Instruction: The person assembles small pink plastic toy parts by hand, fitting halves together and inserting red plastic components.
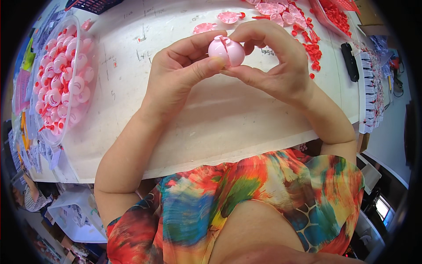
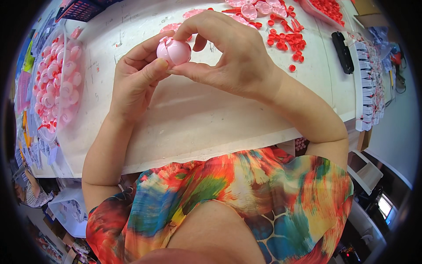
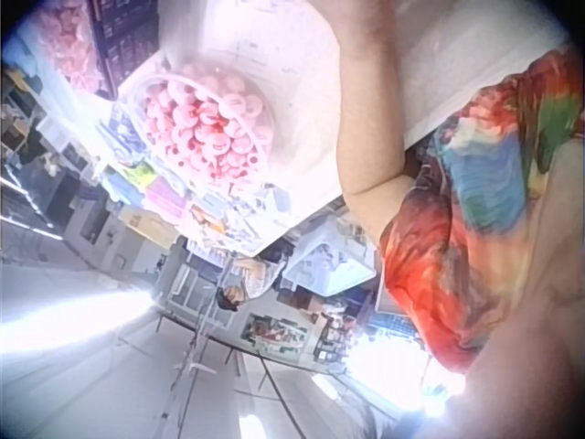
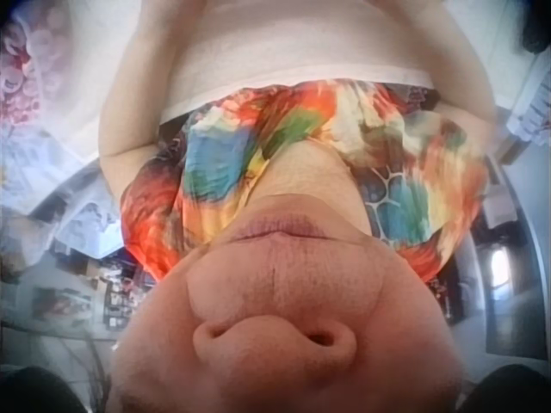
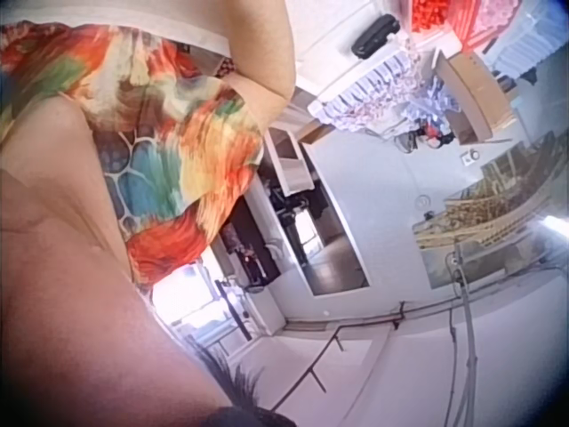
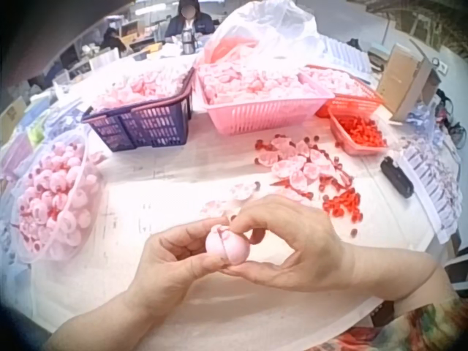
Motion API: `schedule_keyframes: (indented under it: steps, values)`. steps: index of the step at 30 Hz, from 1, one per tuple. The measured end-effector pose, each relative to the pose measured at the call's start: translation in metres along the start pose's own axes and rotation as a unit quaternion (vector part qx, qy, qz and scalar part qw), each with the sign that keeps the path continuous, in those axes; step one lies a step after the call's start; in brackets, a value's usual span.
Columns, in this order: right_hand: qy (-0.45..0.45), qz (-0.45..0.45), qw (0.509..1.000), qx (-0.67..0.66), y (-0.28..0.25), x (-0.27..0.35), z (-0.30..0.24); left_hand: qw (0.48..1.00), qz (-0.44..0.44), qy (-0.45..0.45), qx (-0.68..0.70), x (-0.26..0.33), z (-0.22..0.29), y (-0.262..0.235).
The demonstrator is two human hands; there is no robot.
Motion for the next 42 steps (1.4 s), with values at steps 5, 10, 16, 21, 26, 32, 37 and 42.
schedule_keyframes:
  steps: [5, 10, 16, 21, 26, 32, 37, 42]
  values:
    - [0.038, -0.015, 0.999, -0.005, -0.008, 0.002, 0.000, 0.998, 0.049, -0.006, 0.047, 0.001, 0.001, -0.008]
    - [0.021, -0.052, 0.998, 0.001, 0.001, -0.002, -0.004, 0.999, 0.013, 0.005, 0.038, 0.001, 0.000, -0.002]
    - [-0.004, -0.049, 0.999, 0.024, 0.000, -0.004, -0.007, 1.000, -0.018, 0.001, -0.014, 0.001, -0.001, 0.000]
    - [-0.027, -0.035, 0.999, 0.014, -0.001, -0.001, -0.006, 0.999, -0.026, 0.012, -0.029, 0.001, 0.001, 0.002]
    - [-0.021, -0.032, 0.999, -0.004, 0.001, 0.003, 0.002, 1.000, -0.023, 0.015, 0.000, 0.001, 0.003, 0.002]
    - [0.027, -0.002, 0.997, -0.076, 0.002, 0.004, 0.017, 0.999, 0.008, 0.038, -0.002, 0.002, 0.007, -0.004]
    - [0.002, 0.018, 0.999, -0.049, 0.000, 0.002, 0.010, 1.000, -0.002, 0.030, 0.005, 0.001, 0.005, -0.005]
    - [0.001, -0.016, 0.999, -0.051, -0.002, 0.001, 0.009, 0.999, -0.015, 0.038, -0.015, -0.002, 0.012, 0.004]
Point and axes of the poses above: each hand's wrist, its own x-axis away from the middle knuckle, its own y-axis out of the palm, z = x × y, the point moved 10 cm from there along -x, towards the middle knuckle, and after that the axes turned 13 degrees about -z, right-handed, at the moved point
